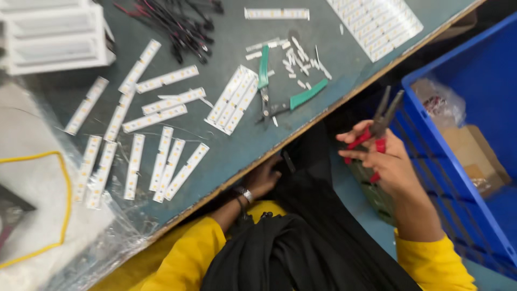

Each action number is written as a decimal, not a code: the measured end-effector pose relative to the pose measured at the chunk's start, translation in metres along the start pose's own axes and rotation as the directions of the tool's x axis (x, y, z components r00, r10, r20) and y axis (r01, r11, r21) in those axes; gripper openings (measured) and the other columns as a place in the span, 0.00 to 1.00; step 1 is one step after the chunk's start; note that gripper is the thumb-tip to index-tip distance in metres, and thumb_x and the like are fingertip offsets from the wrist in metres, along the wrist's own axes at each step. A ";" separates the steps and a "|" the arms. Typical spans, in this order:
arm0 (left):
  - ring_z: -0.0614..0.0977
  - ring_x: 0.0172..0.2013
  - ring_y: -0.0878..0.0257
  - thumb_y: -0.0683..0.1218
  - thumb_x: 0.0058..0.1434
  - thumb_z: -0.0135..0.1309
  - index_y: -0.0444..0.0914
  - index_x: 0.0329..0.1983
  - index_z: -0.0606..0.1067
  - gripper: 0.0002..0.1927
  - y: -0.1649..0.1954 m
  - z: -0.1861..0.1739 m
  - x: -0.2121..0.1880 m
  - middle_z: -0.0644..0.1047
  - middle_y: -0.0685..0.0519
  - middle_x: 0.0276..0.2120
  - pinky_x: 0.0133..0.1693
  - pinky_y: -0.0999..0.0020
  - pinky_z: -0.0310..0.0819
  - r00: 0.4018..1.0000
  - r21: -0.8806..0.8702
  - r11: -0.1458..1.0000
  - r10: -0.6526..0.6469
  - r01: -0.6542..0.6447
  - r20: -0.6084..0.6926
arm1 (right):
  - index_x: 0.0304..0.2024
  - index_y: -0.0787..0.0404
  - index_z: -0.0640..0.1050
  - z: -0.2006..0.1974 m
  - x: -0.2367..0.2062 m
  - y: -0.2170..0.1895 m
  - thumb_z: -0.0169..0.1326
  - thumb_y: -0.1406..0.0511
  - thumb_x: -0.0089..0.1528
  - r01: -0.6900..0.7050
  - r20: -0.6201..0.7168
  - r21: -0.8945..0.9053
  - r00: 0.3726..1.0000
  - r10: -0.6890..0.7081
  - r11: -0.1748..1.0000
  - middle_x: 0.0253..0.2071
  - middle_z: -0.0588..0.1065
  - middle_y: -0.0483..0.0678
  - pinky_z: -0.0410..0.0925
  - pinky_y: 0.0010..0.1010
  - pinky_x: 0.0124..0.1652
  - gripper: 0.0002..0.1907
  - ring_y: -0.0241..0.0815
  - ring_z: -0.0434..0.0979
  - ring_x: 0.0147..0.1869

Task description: The person cuts LED strips into smaller segments using pliers and then strips the ends of wires using wire strippers. The person handles multiple LED strips and wires on a workbench, preparing them for assembly.

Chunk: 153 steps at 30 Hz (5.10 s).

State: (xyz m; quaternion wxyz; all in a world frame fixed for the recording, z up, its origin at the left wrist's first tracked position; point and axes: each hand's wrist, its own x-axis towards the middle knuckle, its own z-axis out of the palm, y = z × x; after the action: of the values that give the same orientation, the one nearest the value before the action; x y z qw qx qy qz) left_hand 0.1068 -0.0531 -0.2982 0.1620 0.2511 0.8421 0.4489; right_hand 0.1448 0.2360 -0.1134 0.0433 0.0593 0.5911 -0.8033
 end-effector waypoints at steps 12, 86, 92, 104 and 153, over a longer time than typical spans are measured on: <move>0.84 0.38 0.51 0.63 0.53 0.68 0.35 0.37 0.83 0.27 -0.031 0.071 0.035 0.82 0.43 0.35 0.45 0.58 0.76 0.918 0.002 0.919 -0.394 0.395 -0.050 | 0.54 0.64 0.69 -0.005 -0.038 0.042 0.39 0.82 0.43 -0.156 -0.109 -0.074 0.983 0.148 0.985 0.47 0.73 0.54 0.74 0.52 0.57 0.35 0.57 0.74 0.66; 0.83 0.38 0.46 0.48 0.65 0.50 0.45 0.61 0.76 0.20 0.104 -0.010 -0.073 0.82 0.44 0.39 0.40 0.49 0.77 0.917 0.027 0.997 -0.057 0.074 -0.396 | 0.45 0.64 0.73 -0.033 -0.025 0.150 0.52 0.76 0.51 -0.249 0.180 -0.609 0.881 0.437 0.753 0.31 0.72 0.53 0.63 0.39 0.31 0.18 0.56 0.79 0.35; 0.84 0.39 0.47 0.47 0.61 0.52 0.45 0.58 0.77 0.20 0.103 -0.028 -0.065 0.83 0.46 0.37 0.41 0.49 0.77 0.921 0.124 0.992 0.012 0.039 -0.388 | 0.45 0.62 0.73 -0.040 -0.010 0.135 0.52 0.75 0.56 0.081 0.203 -0.918 0.937 0.283 0.389 0.31 0.72 0.52 0.58 0.32 0.29 0.15 0.58 0.76 0.35; 0.83 0.36 0.48 0.48 0.63 0.53 0.46 0.60 0.77 0.21 0.098 -0.052 -0.083 0.82 0.45 0.36 0.40 0.52 0.75 0.937 -0.035 0.989 0.124 -0.143 -0.327 | 0.40 0.63 0.72 -0.009 -0.029 0.114 0.44 0.81 0.48 -0.122 0.284 -0.687 0.863 0.419 0.717 0.27 0.70 0.49 0.64 0.28 0.26 0.19 0.44 0.71 0.31; 0.74 0.53 0.50 0.58 0.54 0.64 0.47 0.44 0.84 0.18 0.099 -0.199 0.306 0.77 0.51 0.49 0.52 0.45 0.63 0.910 0.607 0.794 0.277 -0.035 -0.310 | 0.53 0.58 0.63 -0.018 0.007 0.024 0.49 0.73 0.58 -0.463 0.494 0.846 0.868 -0.061 0.264 0.40 0.65 0.49 0.66 0.17 0.22 0.21 0.40 0.70 0.44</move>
State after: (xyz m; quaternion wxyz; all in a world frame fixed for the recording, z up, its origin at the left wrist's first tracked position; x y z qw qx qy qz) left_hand -0.2161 0.0332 -0.1211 -0.1299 0.2662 0.9300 0.2177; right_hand 0.1419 0.2455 -0.1424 0.2343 -0.0292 -0.0416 -0.9708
